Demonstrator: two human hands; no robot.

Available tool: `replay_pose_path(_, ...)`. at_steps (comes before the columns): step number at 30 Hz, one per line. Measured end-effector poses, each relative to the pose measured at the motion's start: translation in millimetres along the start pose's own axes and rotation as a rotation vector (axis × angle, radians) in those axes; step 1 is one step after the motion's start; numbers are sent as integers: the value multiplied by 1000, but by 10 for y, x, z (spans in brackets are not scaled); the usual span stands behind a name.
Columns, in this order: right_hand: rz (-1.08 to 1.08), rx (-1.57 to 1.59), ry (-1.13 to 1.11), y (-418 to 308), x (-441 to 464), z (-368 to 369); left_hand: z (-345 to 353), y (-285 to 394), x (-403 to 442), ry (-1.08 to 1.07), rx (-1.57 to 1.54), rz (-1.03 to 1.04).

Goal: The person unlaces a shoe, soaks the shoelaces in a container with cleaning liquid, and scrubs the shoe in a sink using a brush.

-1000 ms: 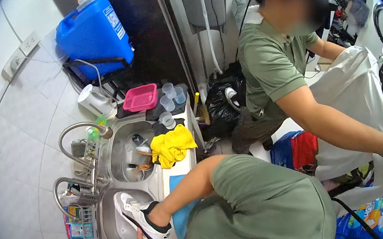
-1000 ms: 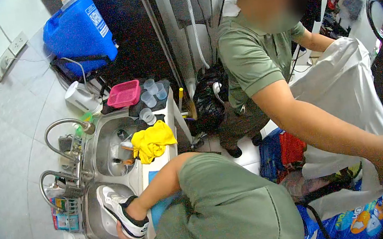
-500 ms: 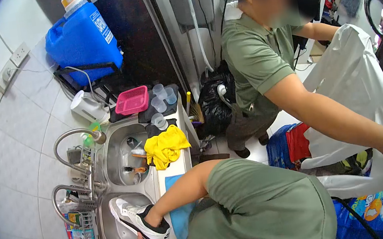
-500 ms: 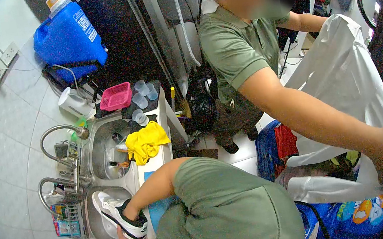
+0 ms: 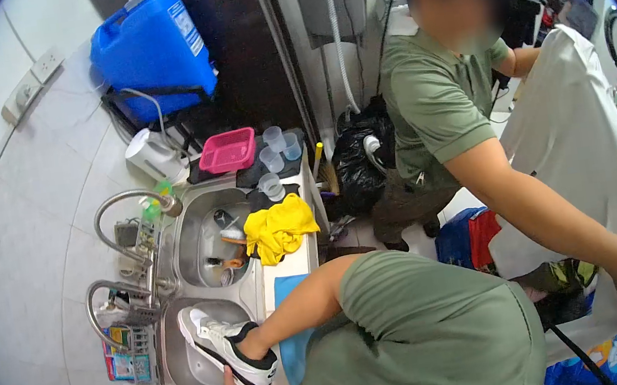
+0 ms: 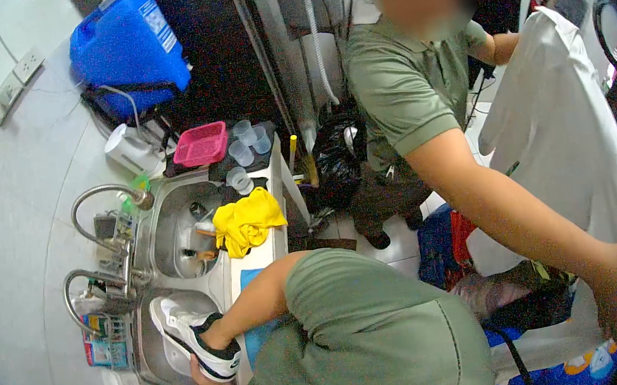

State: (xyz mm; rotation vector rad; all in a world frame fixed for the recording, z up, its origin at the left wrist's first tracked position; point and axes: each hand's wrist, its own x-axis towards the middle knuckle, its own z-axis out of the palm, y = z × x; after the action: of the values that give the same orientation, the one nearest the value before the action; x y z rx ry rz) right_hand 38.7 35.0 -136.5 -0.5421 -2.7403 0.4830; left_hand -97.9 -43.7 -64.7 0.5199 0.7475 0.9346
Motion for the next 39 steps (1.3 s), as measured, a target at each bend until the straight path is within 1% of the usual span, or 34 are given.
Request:
replay_pose_path(2, -14, 34, -6, -11, -12, -13, -170, -18, 57, 15, 27, 12)
replay_pose_path(3, -27, 52, -12, 3, -7, -7, -122, -40, 40, 24, -109, -22)
replay_pose_path(4, -31, 77, -21, -23, 15, -70, -175, -49, 66, 67, -123, -8)
replay_pose_path(5, -24, 115, -33, -11, 16, -123, -158, -44, 79, 49, -93, 24)
replay_pose_path(6, -15, 157, -53, -11, 26, -198, -174, -41, 74, 58, -100, 9)
replay_pose_path(7, 3, 205, -74, -6, 61, -277, -54, -12, 77, 29, -123, 44)
replay_pose_path(9, 46, 299, -126, -6, 121, -439, -74, -29, 96, 80, -229, 89)
replay_pose_path(11, 69, 331, -203, 20, 147, -549, -81, -39, 146, 64, -296, 131)
replay_pose_path(12, 64, 313, -242, 13, 180, -580, -110, -52, 151, 72, -332, 144)
replay_pose_path(13, -59, 253, -264, 137, 126, -568, 46, 8, 91, 72, -336, 173)
replay_pose_path(14, -104, 85, -407, 44, 123, -824, 198, 56, 25, 73, -340, 203)
replay_pose_path(15, -172, -78, -545, -73, 118, -1112, 178, 58, 4, 103, -309, 230)
replay_pose_path(16, -314, -162, -635, -122, 150, -1321, -47, -3, 61, 96, -345, 199)
replay_pose_path(17, -37, 20, -586, -69, 92, -1273, 43, 42, -22, 60, -370, 198)
replay_pose_path(18, 84, 159, -552, -10, 60, -1236, 168, 95, -64, 22, -392, 205)
replay_pose_path(19, 198, 303, -502, 46, 26, -1203, 102, 63, -56, 58, -423, 207)
replay_pose_path(20, 196, 483, -394, -117, 12, -1430, -20, 23, -9, 94, -455, 205)
replay_pose_path(21, 301, 612, -474, -28, 9, -1316, -113, -11, 22, 98, -442, 201)
replay_pose_path(22, 346, 509, -524, -182, 56, -1521, -59, 7, -8, 46, -432, 221)
replay_pose_path(24, 320, 520, -525, -112, 59, -1425, -79, -6, 30, 29, -485, 180)
replay_pose_path(26, 311, 389, -529, -11, 50, -1301, -60, -25, 29, 73, -459, 198)
replay_pose_path(27, 305, 496, -522, -12, 29, -1316, -130, -44, 36, -30, -542, 109)
replay_pose_path(28, 296, 597, -519, -47, 53, -1386, -107, -47, 32, -99, -569, 81)
replay_pose_path(29, 430, 680, -523, -141, 78, -1480, -28, -45, 17, -15, -536, 118)
replay_pose_path(30, 576, 757, -520, -192, 56, -1509, -156, -153, 119, 39, -525, 154)
replay_pose_path(31, 404, 663, -505, -40, -31, -1388, -104, -187, 136, 113, -529, 173)
replay_pose_path(32, 387, 637, -519, 6, 1, -1369, -56, -157, 139, 176, -527, 183)
replay_pose_path(33, 370, 610, -533, 53, 41, -1350, -39, -137, 98, 138, -533, 187)
replay_pose_path(35, 679, 679, -638, -104, 40, -1525, 4, -118, 74, 29, -540, 185)
replay_pose_path(38, 468, 764, -572, -145, 4, -1615, 9, -104, 110, 72, -544, 194)
replay_pose_path(39, 535, 820, -689, 7, -35, -1565, -7, -42, 67, -4, -649, 165)
